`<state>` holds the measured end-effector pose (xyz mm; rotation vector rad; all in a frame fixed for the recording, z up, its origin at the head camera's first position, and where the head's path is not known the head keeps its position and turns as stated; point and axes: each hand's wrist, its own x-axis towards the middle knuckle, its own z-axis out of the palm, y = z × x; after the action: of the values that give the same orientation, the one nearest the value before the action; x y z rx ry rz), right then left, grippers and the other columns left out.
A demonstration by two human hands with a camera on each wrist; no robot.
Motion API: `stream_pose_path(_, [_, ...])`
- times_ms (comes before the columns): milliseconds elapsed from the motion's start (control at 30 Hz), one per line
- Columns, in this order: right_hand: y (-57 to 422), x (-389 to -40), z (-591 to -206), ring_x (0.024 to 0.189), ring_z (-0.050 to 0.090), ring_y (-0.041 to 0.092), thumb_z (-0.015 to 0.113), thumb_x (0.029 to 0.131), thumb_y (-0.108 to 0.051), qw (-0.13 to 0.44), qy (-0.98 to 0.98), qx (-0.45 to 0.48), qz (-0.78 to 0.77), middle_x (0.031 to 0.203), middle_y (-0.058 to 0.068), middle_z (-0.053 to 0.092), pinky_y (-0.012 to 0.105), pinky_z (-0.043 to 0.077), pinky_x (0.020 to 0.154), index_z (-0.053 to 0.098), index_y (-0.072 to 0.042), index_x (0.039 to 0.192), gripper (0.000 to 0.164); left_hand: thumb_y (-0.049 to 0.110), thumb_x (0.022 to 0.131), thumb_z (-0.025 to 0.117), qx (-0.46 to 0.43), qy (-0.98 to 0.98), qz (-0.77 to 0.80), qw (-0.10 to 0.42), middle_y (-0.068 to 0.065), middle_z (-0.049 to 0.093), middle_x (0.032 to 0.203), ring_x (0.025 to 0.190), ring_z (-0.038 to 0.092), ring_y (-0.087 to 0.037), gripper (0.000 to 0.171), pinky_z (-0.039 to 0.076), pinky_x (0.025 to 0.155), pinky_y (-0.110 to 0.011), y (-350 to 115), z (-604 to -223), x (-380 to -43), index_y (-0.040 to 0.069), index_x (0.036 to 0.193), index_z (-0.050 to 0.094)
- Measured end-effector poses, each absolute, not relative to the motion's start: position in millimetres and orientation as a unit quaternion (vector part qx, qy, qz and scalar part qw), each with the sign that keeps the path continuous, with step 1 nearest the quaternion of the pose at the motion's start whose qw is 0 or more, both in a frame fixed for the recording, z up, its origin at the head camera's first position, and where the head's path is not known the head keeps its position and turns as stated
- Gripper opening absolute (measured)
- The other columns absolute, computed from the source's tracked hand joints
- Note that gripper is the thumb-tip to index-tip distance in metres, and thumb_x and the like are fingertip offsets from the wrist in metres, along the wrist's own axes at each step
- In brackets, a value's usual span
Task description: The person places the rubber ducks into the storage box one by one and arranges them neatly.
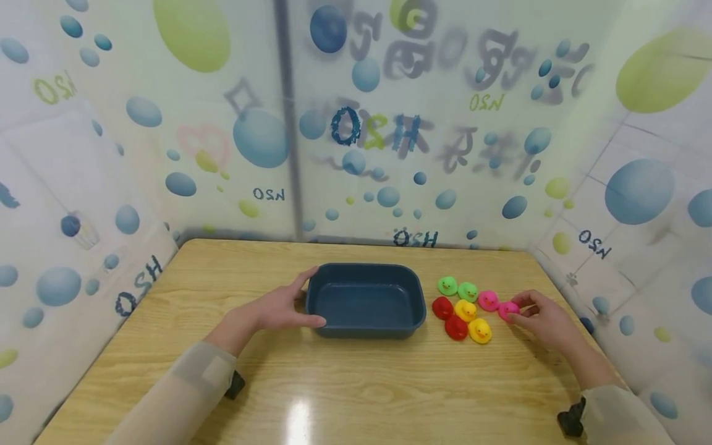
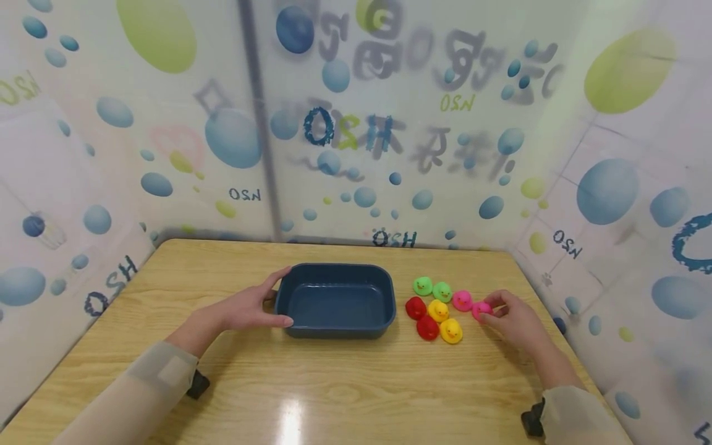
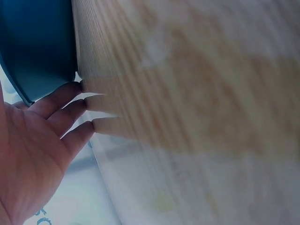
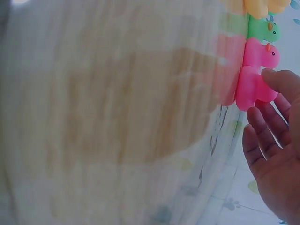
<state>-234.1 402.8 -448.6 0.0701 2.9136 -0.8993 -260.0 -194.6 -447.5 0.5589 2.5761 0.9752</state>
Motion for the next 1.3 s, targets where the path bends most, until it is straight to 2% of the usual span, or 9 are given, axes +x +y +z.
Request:
stream_pose_path(133, [400.9, -231.4, -447.6, 0.109, 0.062, 0.034, 0.081, 0.101, -0.038, 0.039, 0.955, 0.017, -0.294, 0.125, 0.022, 0.067, 0.030, 0.055, 0.082, 0.059, -0.001, 0.134, 0.054, 0.069, 0.088, 0.084, 0.195, 0.905, 0.342, 0.164, -0.026, 0.047, 0.169, 0.156, 0.050, -0.042, 0.125, 0.040, 0.126, -0.065, -194.1, -448.0, -260.1, 0.036, 0.177, 0.004])
stream_pose_path(267, [396.5, -228.3, -444.0, 0.109, 0.063, 0.034, 0.080, 0.103, -0.031, 0.006, 0.956, -0.003, -0.294, 0.129, 0.024, 0.067, 0.024, 0.055, 0.078, 0.059, 0.001, 0.136, 0.050, 0.069, 0.088, 0.084, 0.194, 0.905, 0.342, 0.165, -0.026, 0.048, 0.169, 0.156, 0.050, -0.042, 0.125, 0.039, 0.126, -0.065, -194.1, -448.7, -260.3, 0.036, 0.177, 0.004])
stream_pose_path(400, [387.6, -226.4, -436.7, 0.105, 0.063, 0.030, 0.080, 0.103, -0.025, -0.031, 0.955, -0.038, -0.292, 0.129, 0.023, 0.068, 0.018, 0.054, 0.074, 0.061, 0.000, 0.136, 0.045, 0.070, 0.088, 0.083, 0.191, 0.906, 0.338, 0.166, -0.026, 0.047, 0.169, 0.156, 0.049, -0.042, 0.125, 0.040, 0.126, -0.065, -194.7, -448.6, -260.6, 0.036, 0.177, 0.003])
stream_pose_path(600, [365.1, -225.7, -424.7, 0.101, 0.062, 0.023, 0.081, 0.101, -0.020, -0.064, 0.952, -0.086, -0.288, 0.125, 0.020, 0.071, 0.017, 0.052, 0.077, 0.065, -0.001, 0.135, 0.042, 0.069, 0.088, 0.083, 0.191, 0.907, 0.338, 0.166, -0.026, 0.047, 0.169, 0.155, 0.050, -0.042, 0.125, 0.041, 0.125, -0.065, -195.0, -448.3, -260.5, 0.035, 0.177, 0.004])
stream_pose_path(833, [334.8, -225.7, -415.2, 0.102, 0.062, 0.023, 0.082, 0.101, -0.025, -0.065, 0.943, -0.113, -0.306, 0.124, 0.013, 0.074, 0.018, 0.053, 0.080, 0.068, -0.007, 0.133, 0.039, 0.068, 0.088, 0.084, 0.192, 0.906, 0.341, 0.163, -0.026, 0.051, 0.166, 0.154, 0.052, -0.042, 0.124, 0.041, 0.125, -0.064, -194.0, -449.6, -260.6, 0.035, 0.177, 0.005])
stream_pose_path(1167, [291.1, -234.3, -409.2, 0.101, 0.064, 0.024, 0.082, 0.100, -0.017, -0.065, 0.923, -0.160, -0.343, 0.122, 0.011, 0.073, 0.023, 0.055, 0.081, 0.068, -0.007, 0.132, 0.037, 0.069, 0.088, 0.084, 0.192, 0.907, 0.337, 0.161, -0.026, 0.049, 0.167, 0.154, 0.051, -0.043, 0.125, 0.041, 0.125, -0.065, -193.5, -446.8, -259.0, 0.034, 0.177, 0.005])
stream_pose_path(1300, [271.9, -239.1, -408.5, 0.105, 0.065, 0.025, 0.083, 0.099, -0.018, -0.055, 0.920, -0.165, -0.350, 0.123, 0.010, 0.073, 0.024, 0.055, 0.084, 0.069, -0.008, 0.133, 0.038, 0.069, 0.088, 0.084, 0.194, 0.909, 0.334, 0.159, -0.027, 0.052, 0.165, 0.153, 0.053, -0.042, 0.125, 0.042, 0.125, -0.064, -193.9, -446.9, -259.5, 0.033, 0.178, 0.005])
